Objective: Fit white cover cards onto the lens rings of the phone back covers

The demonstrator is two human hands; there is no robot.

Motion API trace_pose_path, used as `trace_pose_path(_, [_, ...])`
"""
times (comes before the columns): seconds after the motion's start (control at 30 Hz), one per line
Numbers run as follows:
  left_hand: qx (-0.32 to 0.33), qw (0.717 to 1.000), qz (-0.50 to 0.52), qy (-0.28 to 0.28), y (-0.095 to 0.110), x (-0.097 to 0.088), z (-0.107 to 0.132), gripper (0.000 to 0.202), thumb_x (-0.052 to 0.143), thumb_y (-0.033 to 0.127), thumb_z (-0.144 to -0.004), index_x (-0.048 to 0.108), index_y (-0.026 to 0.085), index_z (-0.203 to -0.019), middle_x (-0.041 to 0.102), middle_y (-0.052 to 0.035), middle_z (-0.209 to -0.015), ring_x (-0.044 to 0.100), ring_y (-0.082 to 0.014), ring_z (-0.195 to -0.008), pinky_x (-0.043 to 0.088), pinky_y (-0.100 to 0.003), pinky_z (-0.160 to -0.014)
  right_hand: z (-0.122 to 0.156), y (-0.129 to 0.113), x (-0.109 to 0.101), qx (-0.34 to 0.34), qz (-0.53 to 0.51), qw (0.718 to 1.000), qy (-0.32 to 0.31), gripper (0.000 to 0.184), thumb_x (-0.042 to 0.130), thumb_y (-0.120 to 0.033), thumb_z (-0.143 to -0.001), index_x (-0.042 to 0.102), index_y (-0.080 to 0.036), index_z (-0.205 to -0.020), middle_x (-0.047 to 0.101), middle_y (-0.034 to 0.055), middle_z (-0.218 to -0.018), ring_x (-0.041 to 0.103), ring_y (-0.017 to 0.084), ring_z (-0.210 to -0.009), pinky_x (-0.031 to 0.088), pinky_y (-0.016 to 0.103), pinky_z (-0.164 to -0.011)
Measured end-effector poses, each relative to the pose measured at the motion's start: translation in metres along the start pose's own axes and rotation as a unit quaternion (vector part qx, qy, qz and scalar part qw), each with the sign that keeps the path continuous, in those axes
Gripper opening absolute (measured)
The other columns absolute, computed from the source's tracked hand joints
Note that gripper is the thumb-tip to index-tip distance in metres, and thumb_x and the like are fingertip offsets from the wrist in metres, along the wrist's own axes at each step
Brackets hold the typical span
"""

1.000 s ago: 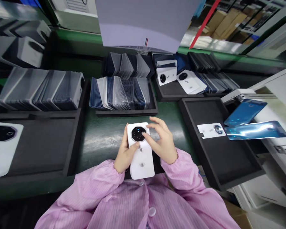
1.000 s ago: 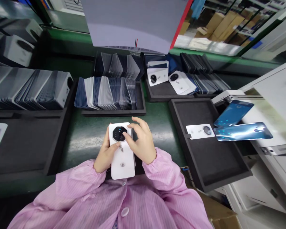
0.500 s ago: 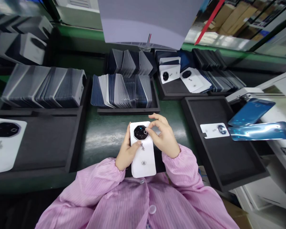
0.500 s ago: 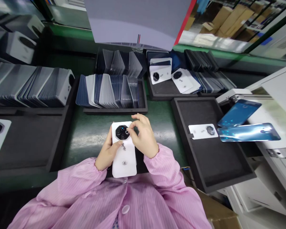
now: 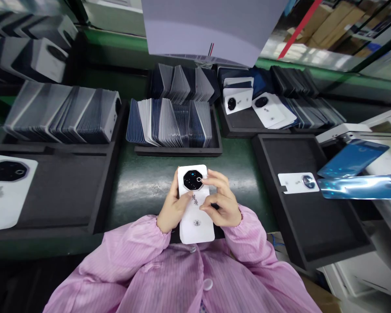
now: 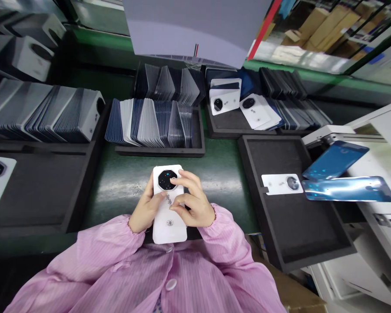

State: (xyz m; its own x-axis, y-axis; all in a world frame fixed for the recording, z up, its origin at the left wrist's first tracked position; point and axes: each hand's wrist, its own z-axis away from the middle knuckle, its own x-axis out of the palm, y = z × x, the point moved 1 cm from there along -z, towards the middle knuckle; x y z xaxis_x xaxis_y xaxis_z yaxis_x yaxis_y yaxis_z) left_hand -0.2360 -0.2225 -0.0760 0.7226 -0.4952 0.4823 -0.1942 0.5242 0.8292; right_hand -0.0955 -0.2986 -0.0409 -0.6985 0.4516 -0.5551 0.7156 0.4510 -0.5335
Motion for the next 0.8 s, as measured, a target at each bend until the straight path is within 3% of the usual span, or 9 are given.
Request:
trace_pose_path(0.3, [0.017,0.999,-0.029,0.007,-0.0021,-0.0021,0.0006,0.079,0.063,0.031,-0.082,0.020,0.030,-0.149,0.048,-0.0066,-0.144,0.053,-0.0238,-0.122,0.044,-0.037,-0.101,0.0013,0.0014,-0.0012,-0.008,0.012,1.000,0.004,0.007,0.061,-0.026,-0.084,0.063,-0.023,-0.078,0.054,0.0071,-0.123,0.043,0.031,-0.127,0.043,0.053,-0.099])
trace_pose_path(0.43, [0.034,0.998,-0.055,0.013,0.0017,-0.0010,0.0028,0.081,0.063,0.033,-0.082,0.019,0.029,-0.149,0.051,-0.0068,-0.140,0.055,-0.0236,-0.119,0.046,-0.035,-0.097,0.0018,-0.0011,-0.0020,-0.030,0.028,0.999,0.020,0.006,0.062,-0.025,-0.084,0.064,-0.023,-0.078,0.056,0.0066,-0.113,0.047,0.029,-0.121,0.047,0.048,-0.093])
trace_pose_path(0.8, [0.041,0.996,-0.081,0.025,0.0029,-0.0004,0.0040,0.079,0.063,0.032,-0.082,0.021,0.026,-0.149,0.040,-0.0080,-0.150,0.046,-0.0243,-0.131,0.036,-0.035,-0.108,0.0028,-0.0024,0.0006,-0.029,0.039,0.998,0.044,0.008,0.065,-0.025,-0.082,0.067,-0.025,-0.074,0.058,0.0049,-0.103,0.051,0.025,-0.111,0.050,0.041,-0.084])
